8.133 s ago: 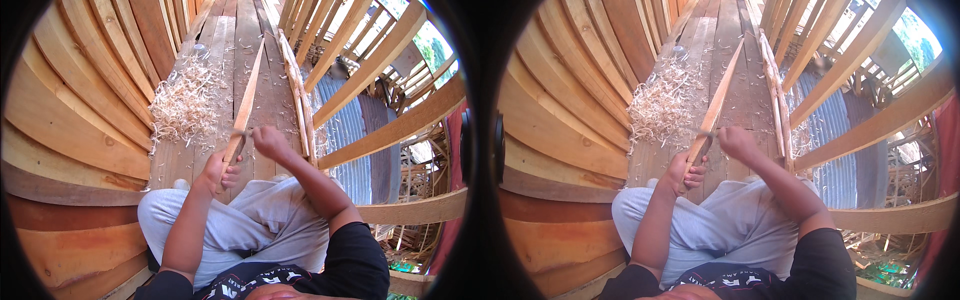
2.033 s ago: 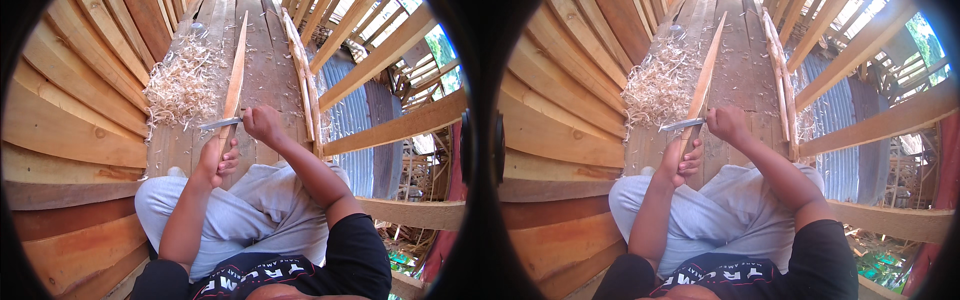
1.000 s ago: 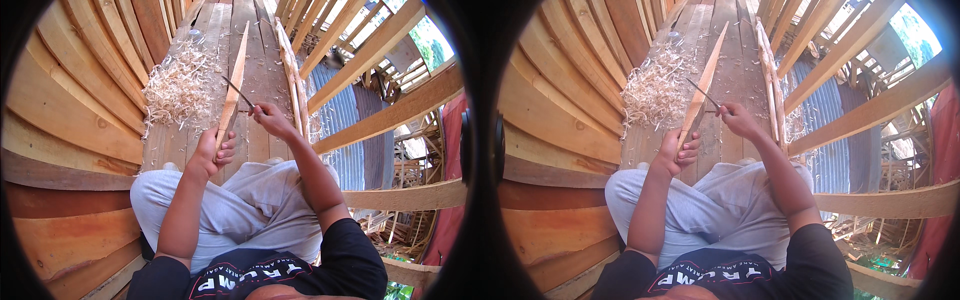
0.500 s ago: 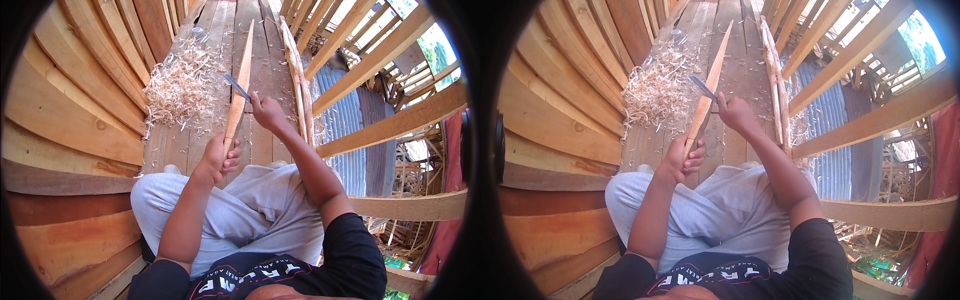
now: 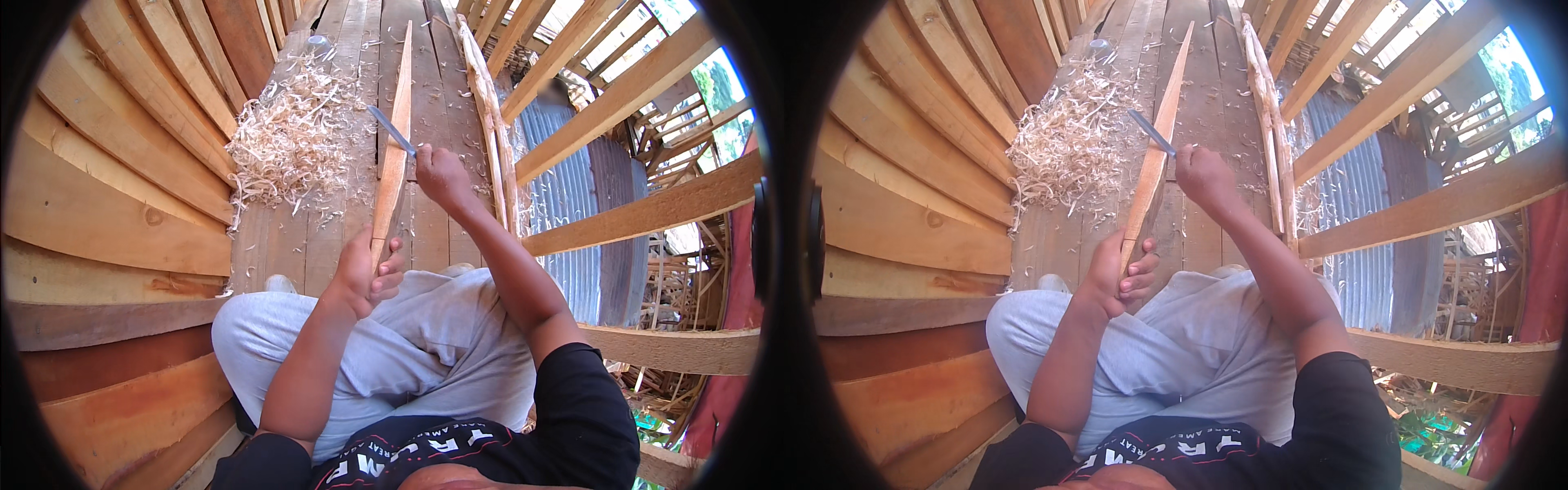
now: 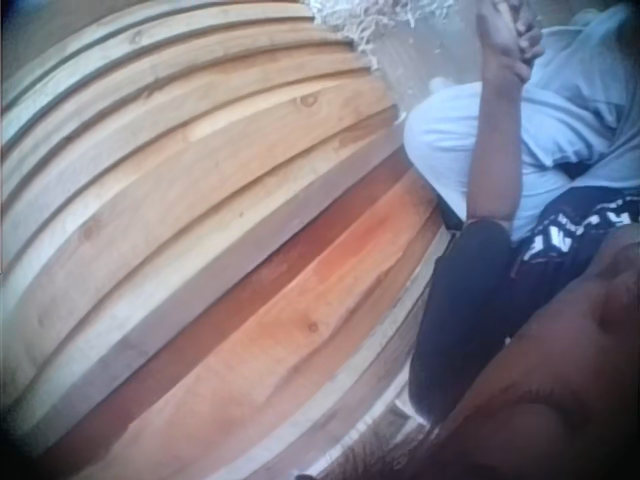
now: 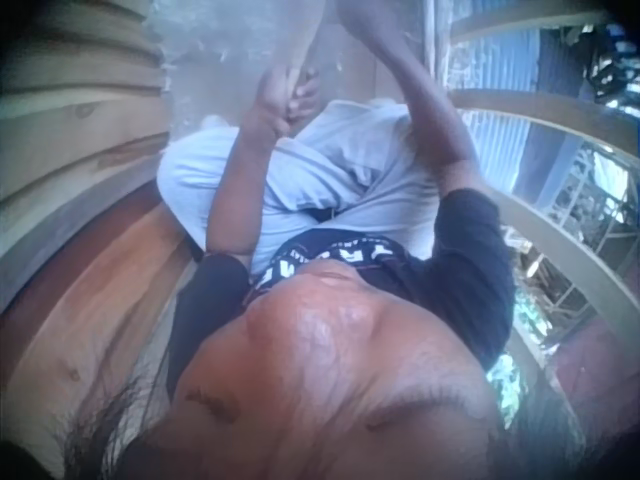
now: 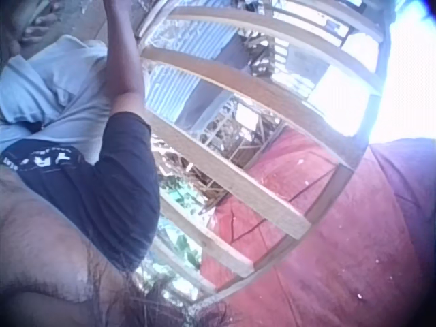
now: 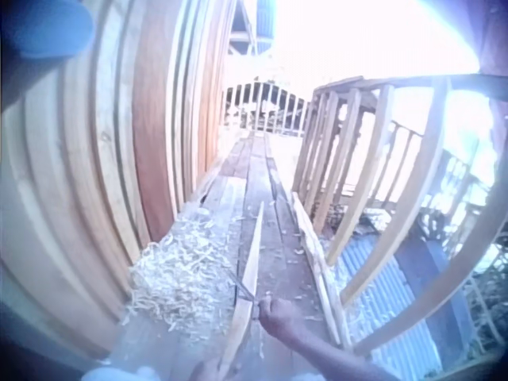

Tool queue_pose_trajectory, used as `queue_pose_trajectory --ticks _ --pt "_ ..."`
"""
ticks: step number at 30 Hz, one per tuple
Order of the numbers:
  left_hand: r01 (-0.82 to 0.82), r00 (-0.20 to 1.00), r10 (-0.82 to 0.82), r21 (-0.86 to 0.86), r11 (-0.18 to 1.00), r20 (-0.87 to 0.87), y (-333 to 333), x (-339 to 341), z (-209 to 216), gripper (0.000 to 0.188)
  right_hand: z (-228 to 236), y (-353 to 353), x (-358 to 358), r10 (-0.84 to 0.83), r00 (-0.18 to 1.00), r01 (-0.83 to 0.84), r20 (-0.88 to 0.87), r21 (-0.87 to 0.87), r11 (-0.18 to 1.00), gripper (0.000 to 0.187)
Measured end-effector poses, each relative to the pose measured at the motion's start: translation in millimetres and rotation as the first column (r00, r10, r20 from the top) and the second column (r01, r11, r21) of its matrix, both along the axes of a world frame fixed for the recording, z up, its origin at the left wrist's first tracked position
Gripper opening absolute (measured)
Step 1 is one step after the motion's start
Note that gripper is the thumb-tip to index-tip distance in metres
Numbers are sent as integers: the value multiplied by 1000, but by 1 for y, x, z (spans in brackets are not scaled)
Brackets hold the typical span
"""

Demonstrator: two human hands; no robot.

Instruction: The person sits cross-legged on a wooden floor and uses a knife to shave and shape a thin, curved wooden strip. They repeatedly scrape the surface to remove shavings and refine the edges of the strip.

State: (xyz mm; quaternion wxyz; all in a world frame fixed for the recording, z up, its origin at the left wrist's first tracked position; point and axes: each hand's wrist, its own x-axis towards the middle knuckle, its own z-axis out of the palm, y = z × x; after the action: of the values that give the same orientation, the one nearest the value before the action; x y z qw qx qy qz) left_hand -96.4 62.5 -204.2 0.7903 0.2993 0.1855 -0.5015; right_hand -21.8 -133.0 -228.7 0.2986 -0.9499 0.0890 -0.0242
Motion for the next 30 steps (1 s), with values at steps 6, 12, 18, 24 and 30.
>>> queue_pose_trajectory --ticks 6,12,18,24,30 --pt "-1 999 -2 -94 996 -32 2 0 -5 34 -5 -4 5 6 999 -6 49 -5 1000 56" --pt "-8 999 5 -79 997 -34 5 -1 -1 33 6 0 6 -19 998 16 -59 -46 999 54" --pt "9 999 -15 -170 985 -33 14 2 -5 33 9 8 -7 56 998 -59 -33 -104 993 58" --pt "-10 999 2 -158 987 -49 14 2 -2 32 6 6 -5 44 999 -43 22 -38 998 56" --pt "-6 1000 4 -113 994 -11 16 3 0 32 13 1 0 11 998 -10 -57 17 1000 56"
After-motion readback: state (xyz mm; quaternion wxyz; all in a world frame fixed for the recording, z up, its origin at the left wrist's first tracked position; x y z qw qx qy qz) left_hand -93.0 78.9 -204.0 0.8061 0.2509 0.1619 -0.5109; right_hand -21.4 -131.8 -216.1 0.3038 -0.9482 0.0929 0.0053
